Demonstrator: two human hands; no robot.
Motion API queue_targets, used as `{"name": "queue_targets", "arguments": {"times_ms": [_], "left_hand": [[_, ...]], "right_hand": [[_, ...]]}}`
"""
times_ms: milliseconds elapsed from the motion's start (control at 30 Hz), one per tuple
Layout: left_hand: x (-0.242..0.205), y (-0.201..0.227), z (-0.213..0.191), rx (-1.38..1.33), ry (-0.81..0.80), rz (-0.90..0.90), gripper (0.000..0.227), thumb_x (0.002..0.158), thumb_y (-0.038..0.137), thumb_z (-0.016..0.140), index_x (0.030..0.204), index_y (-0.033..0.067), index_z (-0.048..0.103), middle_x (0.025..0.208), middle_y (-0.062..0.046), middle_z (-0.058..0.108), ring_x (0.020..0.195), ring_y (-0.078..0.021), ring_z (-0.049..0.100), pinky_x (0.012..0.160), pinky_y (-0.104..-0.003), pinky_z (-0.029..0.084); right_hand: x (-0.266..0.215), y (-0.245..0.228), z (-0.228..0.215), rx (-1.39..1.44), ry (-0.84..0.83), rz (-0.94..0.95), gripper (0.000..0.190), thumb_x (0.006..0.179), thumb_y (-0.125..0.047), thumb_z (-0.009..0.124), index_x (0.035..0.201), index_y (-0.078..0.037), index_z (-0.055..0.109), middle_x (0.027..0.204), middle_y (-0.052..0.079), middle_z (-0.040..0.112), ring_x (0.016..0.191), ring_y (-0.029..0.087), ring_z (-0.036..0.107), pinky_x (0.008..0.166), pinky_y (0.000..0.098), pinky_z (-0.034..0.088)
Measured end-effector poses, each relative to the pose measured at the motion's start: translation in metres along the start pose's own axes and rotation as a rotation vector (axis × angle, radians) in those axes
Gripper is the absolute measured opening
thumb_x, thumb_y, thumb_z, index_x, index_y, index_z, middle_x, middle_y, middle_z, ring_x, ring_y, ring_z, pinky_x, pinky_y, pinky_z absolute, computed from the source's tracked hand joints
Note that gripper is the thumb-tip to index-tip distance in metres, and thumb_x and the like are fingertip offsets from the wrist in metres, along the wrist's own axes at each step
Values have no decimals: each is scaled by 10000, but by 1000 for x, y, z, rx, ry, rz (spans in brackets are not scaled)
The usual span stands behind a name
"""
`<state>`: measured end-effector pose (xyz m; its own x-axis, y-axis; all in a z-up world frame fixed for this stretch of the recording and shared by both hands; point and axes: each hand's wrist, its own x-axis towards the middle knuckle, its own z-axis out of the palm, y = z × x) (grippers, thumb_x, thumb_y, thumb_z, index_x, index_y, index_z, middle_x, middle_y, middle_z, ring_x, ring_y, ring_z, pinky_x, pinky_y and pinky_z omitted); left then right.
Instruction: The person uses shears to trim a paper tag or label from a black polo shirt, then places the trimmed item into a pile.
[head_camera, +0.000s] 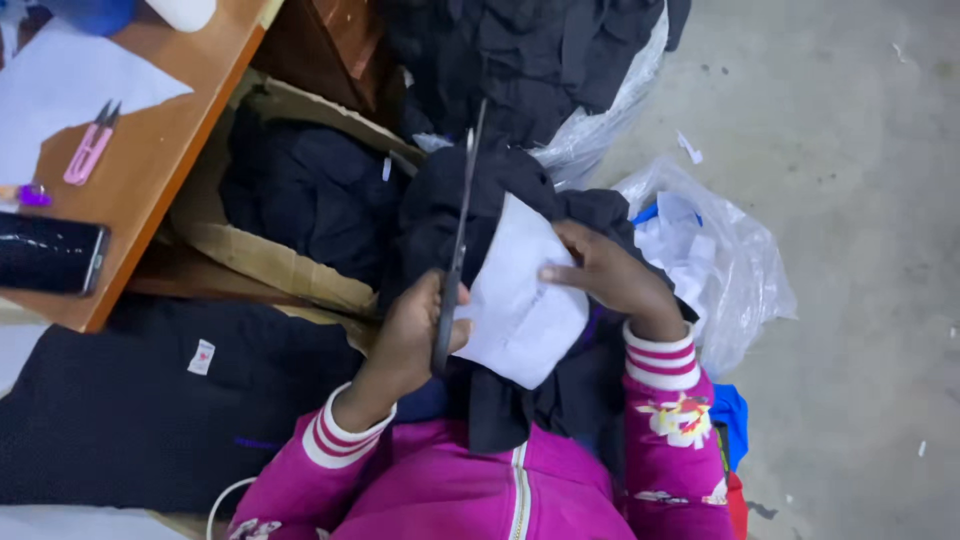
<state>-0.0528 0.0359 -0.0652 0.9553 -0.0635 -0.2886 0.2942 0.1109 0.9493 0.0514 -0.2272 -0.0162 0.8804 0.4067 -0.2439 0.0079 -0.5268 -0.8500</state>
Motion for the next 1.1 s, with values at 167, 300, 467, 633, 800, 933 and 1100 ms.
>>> {"name": "queue_targets", "arguments": {"times_ms": [167, 300, 467, 633, 800, 933, 1100], "left_hand": [[-9, 40, 2, 531, 169, -17, 314, 772, 228, 809, 1052, 138, 700, 728, -171, 729, 679, -340, 728, 590, -407, 512], [-28, 61, 36, 647, 180, 172, 316, 884, 291, 774, 1034, 62, 615, 834, -315, 710, 858, -561, 700, 696, -570, 537], [-48, 59, 76, 917, -182, 746, 357, 733, 7, 685, 1066, 24, 558, 1020, -201, 629, 973, -396, 610, 993, -480, 468], [-57, 77, 90, 983, -378, 802, 380, 833, 144, 739, 1140, 5, 562, 999, -195, 600, 888, -388, 589, 843, -493, 454], [-48, 57, 93, 749, -541, 713, 356, 717, -54, 688, 979, 46, 469, 944, -174, 579, 895, -412, 596, 829, -493, 464], [-44, 42, 75, 295, -566, 331, 477, 846, 121, 791, 1243, 40, 538, 1152, -155, 645, 1076, -300, 638, 935, -417, 530], [-44, 60, -4, 545, -666, 186, 247, 917, 373, 807, 891, 172, 665, 822, 44, 766, 754, -95, 730, 692, -302, 535]], "right_hand": [[32, 59, 2, 108, 283, -309, 374, 696, -116, 1003, 837, -16, 671, 774, 22, 436, 762, 208, 495, 715, 333, 444], [14, 61, 19, 28, 510, -272, 346, 786, -189, 985, 913, -65, 687, 852, 18, 498, 826, 209, 538, 755, 320, 476], [-67, 4, 35, -268, 776, -225, 171, 1103, -161, 550, 1137, 7, 553, 1078, 201, 538, 1023, 382, 561, 931, 463, 453], [-131, -18, 44, -313, 785, -177, 339, 1121, -369, 509, 874, -172, 633, 941, 83, 592, 718, 256, 531, 636, 412, 396], [-154, 9, 62, 447, 496, 94, 298, 1108, -344, 470, 905, -128, 496, 817, 15, 523, 738, 145, 498, 678, 350, 410], [-119, 25, 91, 862, 470, 203, 226, 1018, -245, 591, 1118, -44, 563, 996, 106, 642, 865, 223, 621, 794, 390, 502], [-100, 55, 110, 1289, 424, 304, 451, 928, -144, 710, 1331, 41, 629, 1175, 200, 758, 992, 303, 743, 911, 433, 594]]}}
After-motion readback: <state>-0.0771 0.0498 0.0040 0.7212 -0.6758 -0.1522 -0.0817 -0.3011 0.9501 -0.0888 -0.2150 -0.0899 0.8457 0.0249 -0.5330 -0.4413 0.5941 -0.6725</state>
